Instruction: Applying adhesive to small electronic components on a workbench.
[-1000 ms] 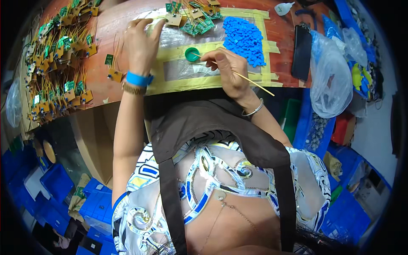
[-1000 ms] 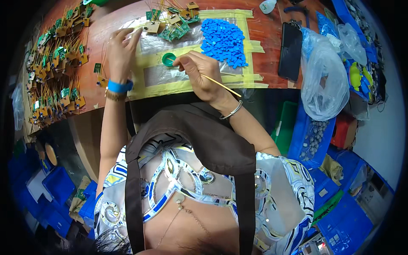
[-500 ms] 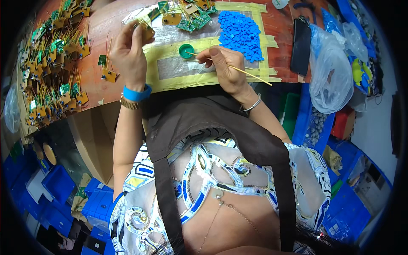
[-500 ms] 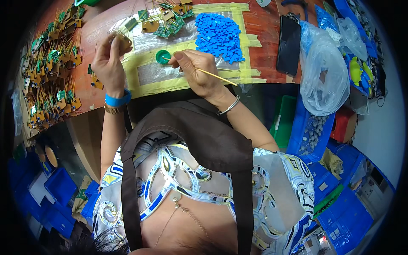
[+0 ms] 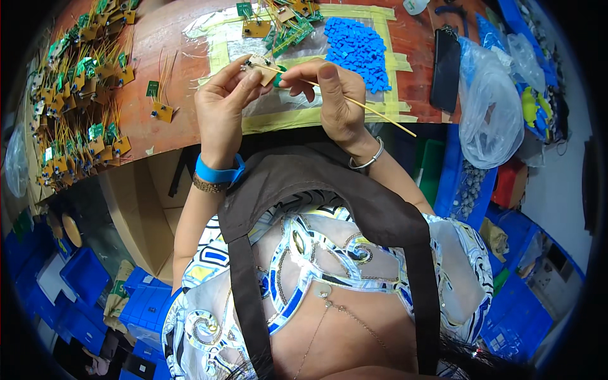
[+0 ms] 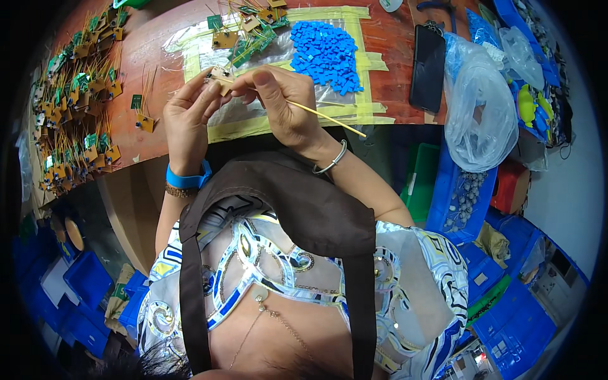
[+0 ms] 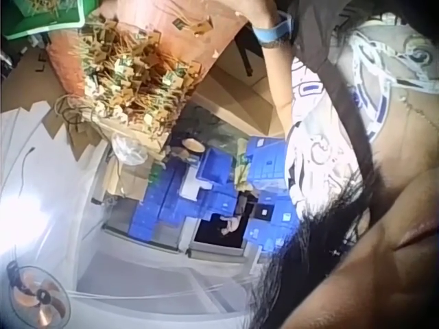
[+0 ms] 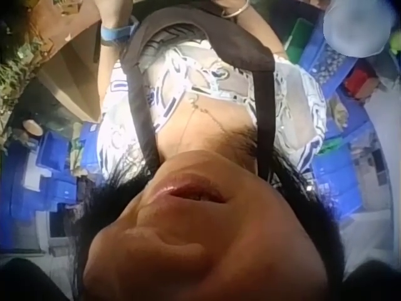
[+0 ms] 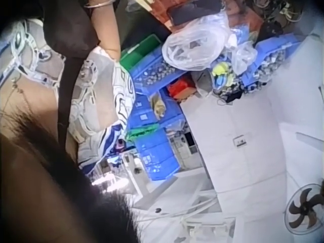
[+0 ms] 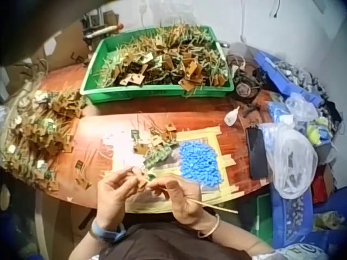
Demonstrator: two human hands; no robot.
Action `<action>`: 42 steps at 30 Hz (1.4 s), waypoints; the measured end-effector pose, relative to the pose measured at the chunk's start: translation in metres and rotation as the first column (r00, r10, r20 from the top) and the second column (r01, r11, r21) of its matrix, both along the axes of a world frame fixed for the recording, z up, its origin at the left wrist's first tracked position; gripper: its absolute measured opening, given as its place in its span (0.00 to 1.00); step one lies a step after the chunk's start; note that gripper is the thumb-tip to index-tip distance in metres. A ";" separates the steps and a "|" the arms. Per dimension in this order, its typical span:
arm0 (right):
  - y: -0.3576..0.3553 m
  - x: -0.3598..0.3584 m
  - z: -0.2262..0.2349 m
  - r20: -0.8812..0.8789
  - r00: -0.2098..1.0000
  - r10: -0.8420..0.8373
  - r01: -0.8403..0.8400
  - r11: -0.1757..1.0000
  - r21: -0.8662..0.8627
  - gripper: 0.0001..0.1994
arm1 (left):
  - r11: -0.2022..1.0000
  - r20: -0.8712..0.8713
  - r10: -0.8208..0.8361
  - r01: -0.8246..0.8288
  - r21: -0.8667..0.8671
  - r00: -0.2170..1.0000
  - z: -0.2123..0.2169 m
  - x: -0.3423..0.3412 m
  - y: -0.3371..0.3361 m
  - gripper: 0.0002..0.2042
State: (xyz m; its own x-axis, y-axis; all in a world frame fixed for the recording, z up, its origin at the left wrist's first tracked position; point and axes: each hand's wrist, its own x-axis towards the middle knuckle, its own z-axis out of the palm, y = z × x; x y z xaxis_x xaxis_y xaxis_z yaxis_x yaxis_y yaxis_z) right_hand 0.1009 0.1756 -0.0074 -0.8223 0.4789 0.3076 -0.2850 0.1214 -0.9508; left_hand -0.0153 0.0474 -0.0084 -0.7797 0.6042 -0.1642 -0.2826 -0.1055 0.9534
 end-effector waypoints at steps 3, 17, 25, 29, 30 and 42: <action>-0.001 0.001 -0.001 0.025 1.000 -0.019 0.019 1.000 -0.009 0.29 | 1.000 0.126 -0.022 0.019 0.023 0.992 0.005 0.002 -0.003 0.18; 0.003 -0.001 0.003 0.012 1.000 -0.025 0.020 0.957 0.291 0.16 | 0.997 0.108 -0.057 0.052 0.048 0.992 0.010 0.005 -0.005 0.18; 0.026 0.018 0.010 -0.079 0.986 -0.145 0.155 0.977 0.147 0.13 | 0.999 0.101 0.004 -0.009 0.043 0.995 0.007 0.002 -0.011 0.19; 0.053 0.020 -0.009 0.077 0.915 -0.396 0.315 0.820 0.479 0.06 | 0.999 0.105 0.014 -0.017 0.035 0.994 0.005 0.004 -0.009 0.19; 0.057 0.020 -0.016 0.027 0.914 -0.405 0.271 0.659 0.702 0.06 | 0.999 0.113 0.011 -0.015 0.031 0.994 0.007 0.005 -0.009 0.19; 0.064 0.001 -0.031 0.012 0.928 -0.373 0.161 0.429 0.889 0.10 | 1.000 0.089 -0.015 0.013 0.026 0.996 0.002 0.004 -0.010 0.19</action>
State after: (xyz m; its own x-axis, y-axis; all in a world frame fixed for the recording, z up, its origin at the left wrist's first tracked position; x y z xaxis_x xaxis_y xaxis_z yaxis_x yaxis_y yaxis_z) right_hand 0.1014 0.2400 -0.0386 -0.7892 0.2592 0.5567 0.0757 0.9407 -0.3307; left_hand -0.0115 0.0369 -0.0059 -0.7540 0.6199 -0.2173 -0.3683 -0.1251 0.9212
